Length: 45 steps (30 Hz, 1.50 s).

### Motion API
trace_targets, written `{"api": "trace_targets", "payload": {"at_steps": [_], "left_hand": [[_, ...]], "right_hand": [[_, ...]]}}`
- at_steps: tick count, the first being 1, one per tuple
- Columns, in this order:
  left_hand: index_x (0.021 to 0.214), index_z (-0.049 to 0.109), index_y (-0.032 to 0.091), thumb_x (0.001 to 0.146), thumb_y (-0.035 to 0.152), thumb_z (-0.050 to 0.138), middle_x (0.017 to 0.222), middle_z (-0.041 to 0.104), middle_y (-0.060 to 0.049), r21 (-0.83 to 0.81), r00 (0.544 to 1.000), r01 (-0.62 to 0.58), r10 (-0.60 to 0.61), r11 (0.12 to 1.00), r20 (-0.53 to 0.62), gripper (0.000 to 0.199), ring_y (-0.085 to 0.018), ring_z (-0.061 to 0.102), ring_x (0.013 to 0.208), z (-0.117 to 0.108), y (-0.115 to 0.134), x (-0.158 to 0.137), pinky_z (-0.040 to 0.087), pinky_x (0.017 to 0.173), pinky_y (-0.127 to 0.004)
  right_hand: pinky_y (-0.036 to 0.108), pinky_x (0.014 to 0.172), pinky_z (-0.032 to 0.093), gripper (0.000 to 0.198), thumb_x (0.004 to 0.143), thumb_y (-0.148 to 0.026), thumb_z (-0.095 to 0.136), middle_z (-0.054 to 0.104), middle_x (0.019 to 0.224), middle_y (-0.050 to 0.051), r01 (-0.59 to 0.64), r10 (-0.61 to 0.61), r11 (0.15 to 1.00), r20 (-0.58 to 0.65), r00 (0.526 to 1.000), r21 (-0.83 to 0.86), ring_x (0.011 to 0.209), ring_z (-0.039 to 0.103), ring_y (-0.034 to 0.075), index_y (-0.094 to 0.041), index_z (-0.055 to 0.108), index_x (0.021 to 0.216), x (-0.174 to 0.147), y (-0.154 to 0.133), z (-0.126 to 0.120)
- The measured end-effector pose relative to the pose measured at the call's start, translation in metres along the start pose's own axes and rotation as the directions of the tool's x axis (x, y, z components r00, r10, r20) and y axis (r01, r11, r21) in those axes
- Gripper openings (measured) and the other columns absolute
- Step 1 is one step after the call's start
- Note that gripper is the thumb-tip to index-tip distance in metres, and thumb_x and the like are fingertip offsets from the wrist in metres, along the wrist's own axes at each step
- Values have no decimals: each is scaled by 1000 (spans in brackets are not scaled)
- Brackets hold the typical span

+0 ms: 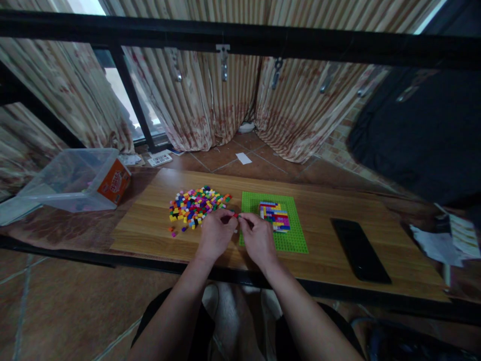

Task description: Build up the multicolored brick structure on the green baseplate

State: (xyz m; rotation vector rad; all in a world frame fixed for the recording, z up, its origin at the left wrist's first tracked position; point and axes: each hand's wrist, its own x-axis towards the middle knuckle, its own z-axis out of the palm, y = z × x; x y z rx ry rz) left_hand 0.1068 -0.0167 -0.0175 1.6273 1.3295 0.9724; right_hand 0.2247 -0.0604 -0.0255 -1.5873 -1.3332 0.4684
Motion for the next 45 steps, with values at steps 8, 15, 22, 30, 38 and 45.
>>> {"api": "trace_targets", "payload": {"at_steps": [8, 15, 22, 30, 38, 45], "left_hand": [[84, 69, 15, 77, 19, 56, 71, 66, -1, -58, 964, -34, 48, 998, 263, 16, -13, 59, 64, 5, -3, -4, 43, 59, -23], [121, 65, 16, 78, 19, 55, 70, 66, 0, -53, 867, -105, 118, 993, 484, 44, -13, 57, 59, 27, 2, -20, 41, 55, -23], [131, 59, 16, 74, 14, 53, 76, 71, -1, -8, 826, -155, 134, 988, 547, 57, -15, 63, 64, 33, 15, -27, 47, 63, -25], [139, 51, 11, 76, 17, 54, 76, 73, -4, 63, 795, -214, 136, 975, 591, 63, -18, 65, 67, 42, 12, -30, 50, 65, -28], [141, 47, 9, 75, 15, 52, 76, 74, -4, 98, 791, -243, 139, 965, 595, 67, -18, 66, 67, 43, 11, -31, 49, 64, -28], [139, 49, 12, 76, 18, 53, 73, 73, -2, 73, 783, -230, 141, 970, 605, 63, -18, 66, 64, 43, 12, -32, 47, 60, -27]], "right_hand": [[37, 81, 51, 21, 89, -32, 56, 69, 95, 7, 106, -108, 984, -6, 994, -143, 87, 65, 21, -23, 75, 90, 14, 30, -81], [40, 88, 49, 19, 88, -30, 58, 68, 98, 6, 187, -148, 944, 156, 977, -272, 93, 64, 23, -24, 76, 89, 11, 49, -89], [41, 87, 49, 16, 86, -27, 60, 67, 95, 6, 193, -144, 923, 165, 976, -333, 92, 63, 24, -25, 76, 86, 14, 51, -87], [39, 82, 48, 16, 84, -22, 58, 66, 89, 6, 167, -130, 922, 126, 983, -350, 87, 62, 23, -23, 73, 77, 14, 44, -84], [35, 73, 48, 16, 81, -26, 57, 66, 81, 5, 44, -41, 949, 16, 999, -313, 75, 62, 20, -20, 71, 76, 16, 42, -83], [34, 69, 47, 15, 78, -30, 60, 66, 78, 6, 14, -20, 946, -15, 1000, -324, 69, 60, 19, -20, 70, 72, 18, 45, -77]]}}
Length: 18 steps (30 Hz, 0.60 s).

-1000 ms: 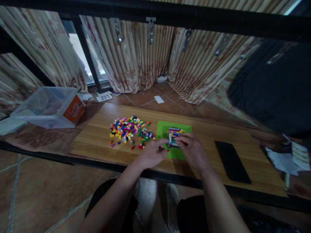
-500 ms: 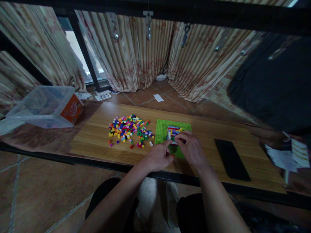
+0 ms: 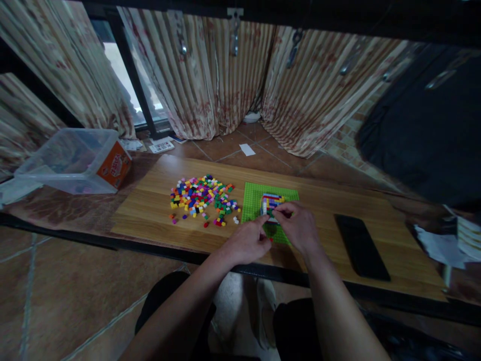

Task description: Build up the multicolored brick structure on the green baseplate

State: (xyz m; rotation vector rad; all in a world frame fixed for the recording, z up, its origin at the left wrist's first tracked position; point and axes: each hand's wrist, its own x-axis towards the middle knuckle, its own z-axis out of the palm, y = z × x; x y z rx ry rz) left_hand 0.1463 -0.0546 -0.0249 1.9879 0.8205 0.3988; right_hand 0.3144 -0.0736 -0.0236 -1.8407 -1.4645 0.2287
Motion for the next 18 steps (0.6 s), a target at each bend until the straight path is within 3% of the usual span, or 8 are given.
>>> {"api": "trace_targets", "payload": {"at_steps": [18], "left_hand": [[138, 49, 13, 75, 18, 54, 77, 74, -3, 24, 1000, 1, -1, 1000, 0, 64, -18, 66, 66, 1, 0, -1, 48, 61, -27]], "right_hand": [[35, 66, 46, 15, 75, -26, 59, 66, 72, 5, 2, -3, 999, -9, 1000, -54, 64, 59, 18, -21, 69, 65, 2, 1, 6]]}}
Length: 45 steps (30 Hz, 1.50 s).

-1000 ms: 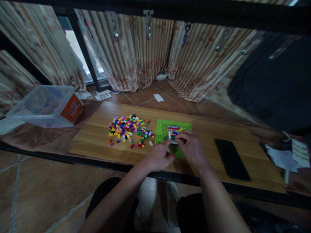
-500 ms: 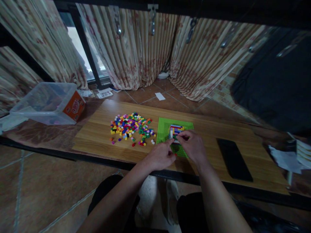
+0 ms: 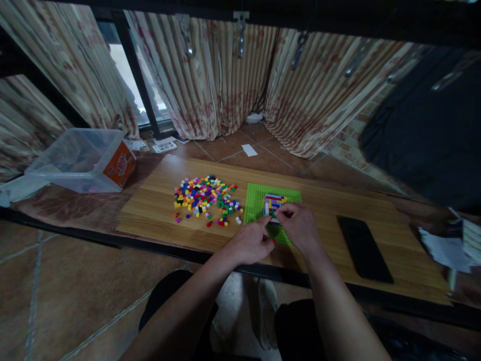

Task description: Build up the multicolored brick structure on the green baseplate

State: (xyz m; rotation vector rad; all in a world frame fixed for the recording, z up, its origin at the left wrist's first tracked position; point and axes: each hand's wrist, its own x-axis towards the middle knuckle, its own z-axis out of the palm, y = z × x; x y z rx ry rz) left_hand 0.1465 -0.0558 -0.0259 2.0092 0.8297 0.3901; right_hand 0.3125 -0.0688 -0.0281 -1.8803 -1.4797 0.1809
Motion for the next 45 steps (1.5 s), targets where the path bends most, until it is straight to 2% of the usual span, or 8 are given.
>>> {"api": "trace_targets", "payload": {"at_steps": [8, 11, 16, 24, 32, 36, 39, 45], "left_hand": [[128, 61, 13, 78, 19, 57, 75, 72, -3, -71, 999, -7, 4, 997, -48, 50, -19, 65, 68, -11, -2, -3, 49, 66, -29], [114, 69, 13, 81, 19, 55, 76, 70, -4, -173, 986, 26, -54, 985, -160, 36, -16, 62, 65, -21, -11, -3, 47, 63, -27], [105, 68, 13, 77, 15, 61, 83, 69, -4, -392, 926, 29, -172, 920, -335, 29, -14, 62, 72, -38, -22, -3, 49, 68, -25], [110, 65, 12, 77, 12, 61, 80, 66, -2, -403, 923, -20, -137, 915, -359, 33, -13, 61, 72, -43, -24, -3, 49, 70, -26], [92, 71, 12, 75, 10, 59, 79, 70, -4, -396, 893, 19, -194, 918, -407, 21, -14, 64, 72, -45, -26, -6, 50, 68, -24], [90, 74, 13, 76, 12, 57, 81, 74, -5, -324, 869, 80, -225, 943, -441, 22, -15, 66, 73, -54, -29, -9, 51, 70, -24], [93, 76, 14, 77, 13, 55, 81, 74, -5, -142, 805, 231, -271, 963, -528, 26, -16, 65, 72, -69, -35, -15, 49, 69, -24], [91, 77, 17, 80, 13, 54, 80, 74, -5, 173, 767, 478, -313, 861, -560, 26, -18, 64, 75, -87, -43, -27, 44, 67, -26]], "right_hand": [[33, 63, 46, 20, 78, -36, 63, 68, 72, 5, -55, 66, 985, -66, 996, 161, 64, 60, 19, -21, 72, 70, -2, -3, -8], [32, 63, 47, 21, 80, -39, 64, 69, 75, 5, -45, 78, 964, -115, 990, 260, 65, 60, 18, -20, 72, 74, -5, -12, -4], [34, 73, 51, 24, 86, -41, 59, 72, 88, 6, -20, 20, 885, 5, 1000, 465, 78, 66, 20, -20, 71, 87, -11, -26, 9], [34, 79, 50, 26, 89, -35, 55, 75, 96, 8, 29, -106, 912, 168, 980, 410, 87, 69, 21, -18, 73, 98, -19, -49, 23], [32, 72, 51, 21, 84, -32, 59, 77, 83, 5, -77, 5, 855, 139, 990, 514, 75, 68, 20, -20, 75, 84, -22, -63, 46], [32, 72, 51, 18, 83, -30, 60, 77, 82, 5, -92, 39, 855, 114, 993, 510, 75, 69, 20, -20, 75, 86, -23, -68, 54], [32, 73, 50, 16, 83, -24, 60, 76, 85, 6, -47, 6, 924, 108, 994, 379, 77, 68, 21, -21, 75, 86, -21, -69, 60], [33, 77, 49, 19, 83, -14, 58, 72, 86, 7, 84, -98, 992, 142, 985, 97, 79, 65, 21, -21, 75, 87, -19, -64, 66]]}}
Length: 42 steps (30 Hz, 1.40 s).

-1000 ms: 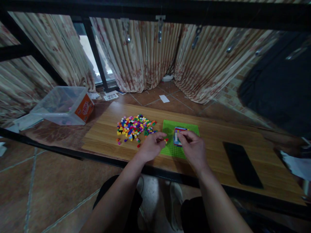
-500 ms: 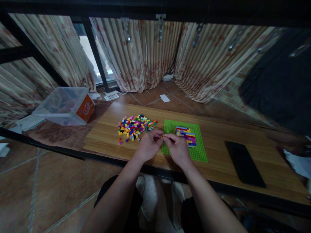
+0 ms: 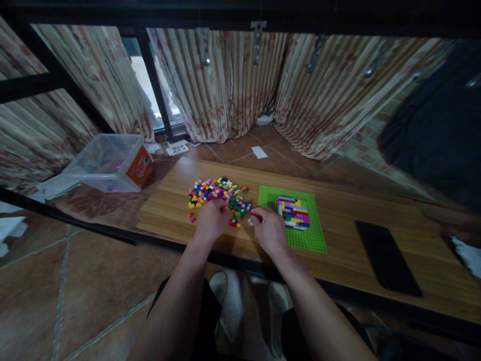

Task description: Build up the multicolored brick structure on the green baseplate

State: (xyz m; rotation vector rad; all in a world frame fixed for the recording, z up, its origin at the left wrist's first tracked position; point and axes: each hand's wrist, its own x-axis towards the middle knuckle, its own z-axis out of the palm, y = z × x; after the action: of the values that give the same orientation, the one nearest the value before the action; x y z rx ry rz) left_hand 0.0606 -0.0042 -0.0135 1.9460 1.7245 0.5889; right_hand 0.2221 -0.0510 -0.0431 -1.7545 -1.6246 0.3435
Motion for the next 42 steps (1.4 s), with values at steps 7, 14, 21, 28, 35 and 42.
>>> {"api": "trace_targets", "payload": {"at_steps": [7, 14, 21, 28, 35, 42], "left_hand": [[89, 74, 17, 78, 7, 54, 78, 71, -5, 73, 998, -43, 39, 996, 52, 25, -17, 62, 73, 4, 4, -3, 43, 71, -25], [87, 70, 16, 80, 7, 49, 82, 71, -7, 132, 996, -53, 42, 990, 83, 24, -18, 63, 75, 4, 2, -3, 42, 67, -25], [90, 71, 15, 83, 9, 48, 88, 73, -9, 118, 995, -46, 35, 992, 98, 25, -18, 65, 79, 3, 3, -1, 43, 69, -25], [89, 72, 17, 83, 10, 47, 81, 72, -7, 130, 997, -33, 23, 991, 75, 27, -18, 64, 75, 1, 7, -3, 41, 66, -25], [86, 72, 16, 84, 17, 50, 78, 71, -4, -278, 998, -64, 68, 958, 5, 22, -16, 62, 73, 9, 11, 0, 44, 67, -24], [79, 69, 14, 76, 29, 64, 61, 61, 2, -804, 961, 184, 67, 565, 267, 16, -10, 55, 55, 22, 31, -6, 44, 56, -21]], "right_hand": [[34, 85, 50, 30, 86, -10, 53, 66, 101, 7, 185, -185, 983, 74, 980, 2, 93, 63, 21, -23, 76, 99, -2, -4, 10], [33, 86, 49, 30, 90, -15, 50, 62, 105, 7, 284, -264, 953, 174, 949, -108, 100, 58, 23, -26, 76, 100, 2, -9, 19], [33, 85, 47, 26, 89, -16, 52, 60, 109, 9, 262, -233, 959, 227, 946, -107, 100, 57, 23, -21, 74, 100, 3, -10, 20], [32, 89, 45, 19, 89, -13, 54, 60, 105, 8, 228, -203, 969, 224, 953, -93, 104, 56, 22, -21, 70, 93, 2, -16, 23], [35, 83, 47, 15, 91, -16, 49, 64, 98, 8, 189, -189, 982, 41, 981, 9, 94, 60, 23, -21, 62, 98, 1, -20, 4], [29, 72, 48, 9, 86, -17, 53, 64, 84, 2, 94, -76, 952, -71, 995, 291, 77, 61, 17, -22, 61, 87, -2, -10, -15]]}}
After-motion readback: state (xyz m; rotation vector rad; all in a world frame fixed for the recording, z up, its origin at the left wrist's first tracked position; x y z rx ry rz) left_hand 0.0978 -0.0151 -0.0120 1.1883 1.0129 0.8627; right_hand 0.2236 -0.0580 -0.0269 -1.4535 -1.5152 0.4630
